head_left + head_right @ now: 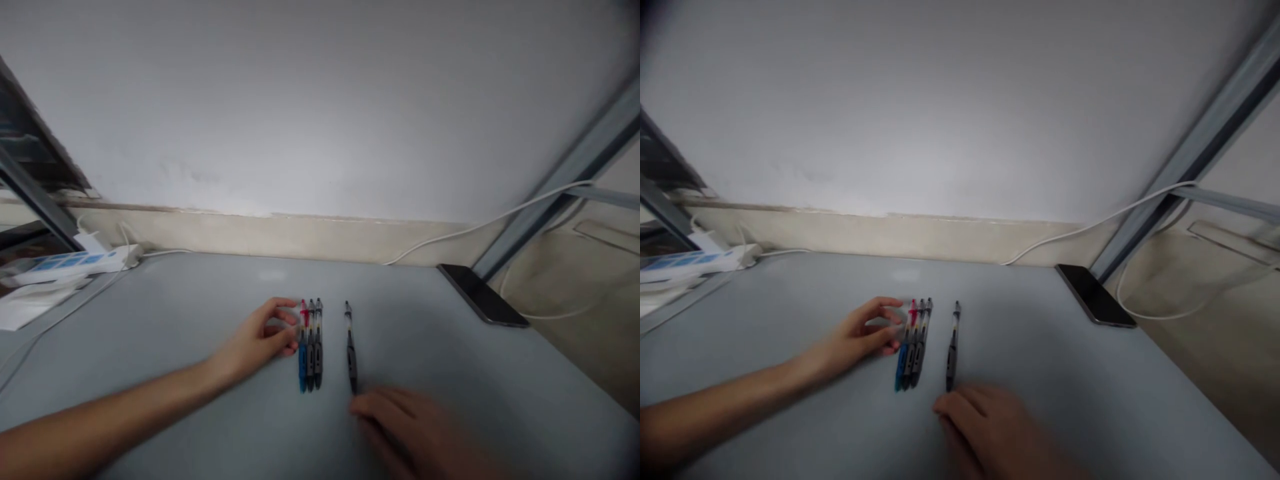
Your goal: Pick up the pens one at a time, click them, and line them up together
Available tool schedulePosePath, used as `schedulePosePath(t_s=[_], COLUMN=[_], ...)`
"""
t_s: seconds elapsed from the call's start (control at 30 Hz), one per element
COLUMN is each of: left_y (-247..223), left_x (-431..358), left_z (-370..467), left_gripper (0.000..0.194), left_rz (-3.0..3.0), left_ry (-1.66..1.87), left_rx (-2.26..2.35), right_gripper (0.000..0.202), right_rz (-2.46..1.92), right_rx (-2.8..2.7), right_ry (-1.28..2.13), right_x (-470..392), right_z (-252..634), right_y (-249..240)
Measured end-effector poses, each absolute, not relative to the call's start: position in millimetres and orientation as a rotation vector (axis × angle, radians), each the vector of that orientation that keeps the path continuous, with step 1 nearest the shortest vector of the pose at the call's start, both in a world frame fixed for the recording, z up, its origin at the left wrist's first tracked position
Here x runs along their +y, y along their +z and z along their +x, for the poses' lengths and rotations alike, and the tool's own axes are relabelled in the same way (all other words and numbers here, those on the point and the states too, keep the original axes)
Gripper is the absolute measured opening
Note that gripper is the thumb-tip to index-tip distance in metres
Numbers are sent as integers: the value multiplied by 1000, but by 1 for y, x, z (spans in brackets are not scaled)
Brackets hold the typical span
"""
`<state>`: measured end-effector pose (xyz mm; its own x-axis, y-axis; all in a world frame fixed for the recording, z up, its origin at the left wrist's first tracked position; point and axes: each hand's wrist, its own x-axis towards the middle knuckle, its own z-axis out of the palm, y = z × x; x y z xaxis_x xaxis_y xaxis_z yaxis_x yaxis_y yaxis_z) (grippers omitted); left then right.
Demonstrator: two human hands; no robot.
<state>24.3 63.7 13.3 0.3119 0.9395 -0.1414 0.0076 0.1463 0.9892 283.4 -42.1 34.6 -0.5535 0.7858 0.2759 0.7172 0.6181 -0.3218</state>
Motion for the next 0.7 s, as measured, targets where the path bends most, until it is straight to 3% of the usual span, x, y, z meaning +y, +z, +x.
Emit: schedulePosePath(t_s=[0.33, 0.57, 0.7], left_y=[7, -7, -9], left_x=[-8, -10, -11], left_z=[20, 17, 15], left_gripper=[14, 10, 10], left_rz=[1614, 1760, 1771], left_ry=[726, 773, 764], left_rx=[826, 755, 723], right_gripper=[49, 29, 38], right_rz=[-997, -867, -788], right_rx=[-2596, -2635, -2582], right_ry=[-353, -471, -493], right_x=[-6, -5, -5], right_z=[296, 292, 288], right_y=[-3, -4, 0])
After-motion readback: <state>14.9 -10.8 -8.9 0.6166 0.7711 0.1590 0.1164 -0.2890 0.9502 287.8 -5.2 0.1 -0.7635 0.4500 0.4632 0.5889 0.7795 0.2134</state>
